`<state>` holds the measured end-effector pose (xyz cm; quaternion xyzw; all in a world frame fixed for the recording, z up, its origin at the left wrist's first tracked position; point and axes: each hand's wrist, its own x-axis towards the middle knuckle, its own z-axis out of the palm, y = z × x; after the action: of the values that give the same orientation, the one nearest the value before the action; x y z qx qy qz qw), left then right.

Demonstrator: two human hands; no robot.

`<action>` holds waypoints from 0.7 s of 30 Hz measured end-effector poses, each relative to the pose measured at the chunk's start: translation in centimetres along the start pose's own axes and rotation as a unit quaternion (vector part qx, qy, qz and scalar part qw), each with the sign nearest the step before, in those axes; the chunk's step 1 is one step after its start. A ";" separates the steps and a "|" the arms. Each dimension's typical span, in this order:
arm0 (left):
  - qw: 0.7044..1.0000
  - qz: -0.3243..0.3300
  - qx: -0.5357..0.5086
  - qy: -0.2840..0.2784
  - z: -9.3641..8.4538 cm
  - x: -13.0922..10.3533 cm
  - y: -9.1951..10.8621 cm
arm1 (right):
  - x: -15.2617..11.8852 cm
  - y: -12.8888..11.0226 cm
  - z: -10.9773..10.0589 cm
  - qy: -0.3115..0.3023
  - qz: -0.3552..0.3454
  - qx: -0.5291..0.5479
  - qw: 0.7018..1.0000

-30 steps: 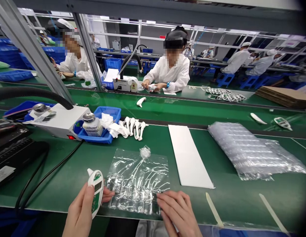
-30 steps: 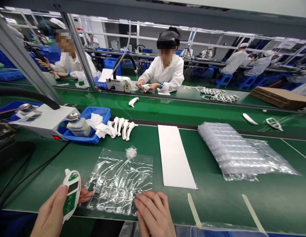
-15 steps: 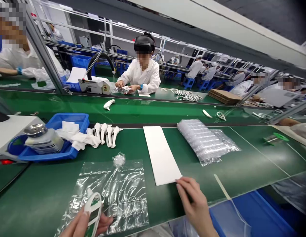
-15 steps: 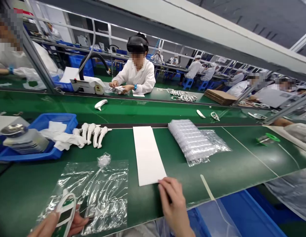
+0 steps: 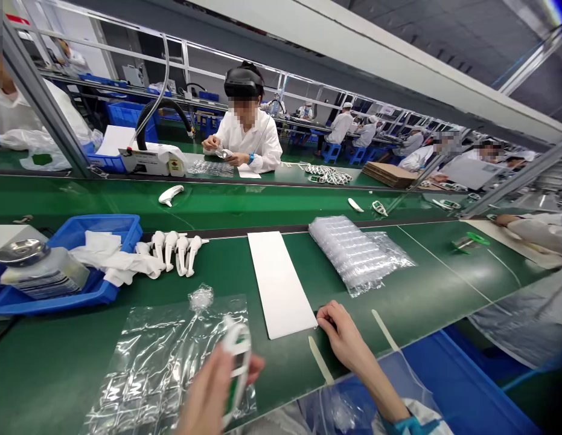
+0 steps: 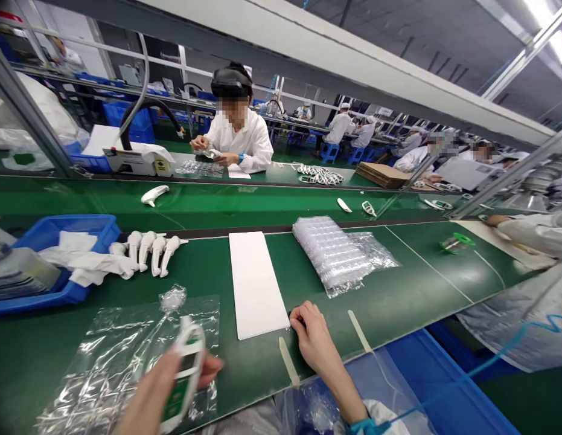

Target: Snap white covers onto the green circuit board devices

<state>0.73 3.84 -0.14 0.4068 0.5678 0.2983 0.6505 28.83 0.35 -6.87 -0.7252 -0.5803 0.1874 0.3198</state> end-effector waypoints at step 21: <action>0.978 0.115 0.000 -0.172 9.8 2.6 -0.4 | -5.9 -3.2 -2.5 0.103 0.113 0.279 0.948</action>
<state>10.79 3.94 -1.57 0.5148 0.3967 0.2963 0.6999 26.58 -5.54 -3.48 -0.6832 -0.3833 0.3009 0.5439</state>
